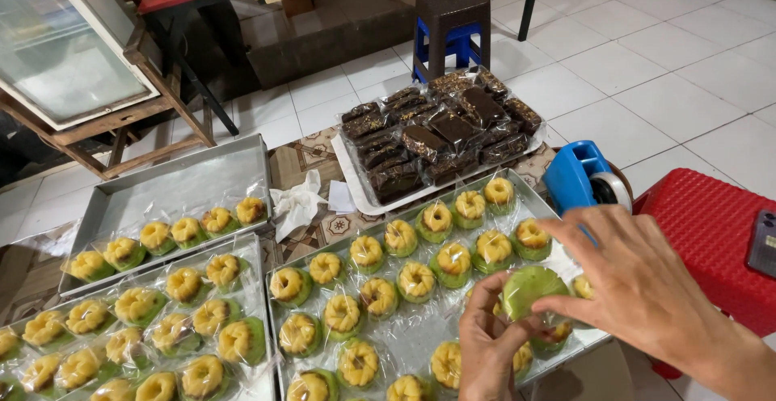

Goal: Wrapping individual green cakes in plastic bags and arranging them on a tray

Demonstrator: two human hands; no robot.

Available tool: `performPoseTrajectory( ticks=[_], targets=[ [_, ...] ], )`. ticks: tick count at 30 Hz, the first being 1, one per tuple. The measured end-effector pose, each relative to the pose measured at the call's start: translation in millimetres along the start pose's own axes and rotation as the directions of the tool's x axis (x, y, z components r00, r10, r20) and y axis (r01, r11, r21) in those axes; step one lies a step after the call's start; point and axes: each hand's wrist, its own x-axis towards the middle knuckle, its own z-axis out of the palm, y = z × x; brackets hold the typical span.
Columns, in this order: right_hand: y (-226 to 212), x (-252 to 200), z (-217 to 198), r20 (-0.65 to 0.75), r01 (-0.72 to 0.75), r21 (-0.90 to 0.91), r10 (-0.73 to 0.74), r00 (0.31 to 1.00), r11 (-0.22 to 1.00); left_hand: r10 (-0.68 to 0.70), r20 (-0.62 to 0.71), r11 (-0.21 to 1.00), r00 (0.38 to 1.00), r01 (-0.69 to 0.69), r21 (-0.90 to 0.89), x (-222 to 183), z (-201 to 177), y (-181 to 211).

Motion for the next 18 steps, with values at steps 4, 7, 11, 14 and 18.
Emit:
performPoseTrajectory(
  ticks=[4,7,11,14,18],
  targets=[
    [-0.1,16.7,-17.1,0.456,-0.401,0.438,0.185,0.87,0.805,0.052,0.104,0.998,0.993,-0.054,0.017,-5.3,-3.9,9.1],
    [-2.8,14.5,-13.7,0.384,-0.339,0.749,0.045,0.922,0.569,0.111,0.113,0.981,0.987,-0.127,0.145,-8.8,0.8,21.3],
    [-4.0,15.1,8.3,0.398,-0.355,0.823,-0.003,0.918,0.443,0.262,0.165,0.844,0.951,-0.308,0.438,-19.8,0.6,52.6],
    [-8.3,18.6,29.4,0.571,-0.589,0.802,-0.169,0.804,-0.093,0.373,0.253,0.61,0.893,-0.442,0.658,-30.1,-4.4,66.5],
    [-31.9,14.9,67.8,0.3,-0.523,0.644,-0.444,0.844,-0.559,0.374,0.533,0.293,0.759,-0.642,0.708,-48.2,-5.7,82.3]
  ],
)
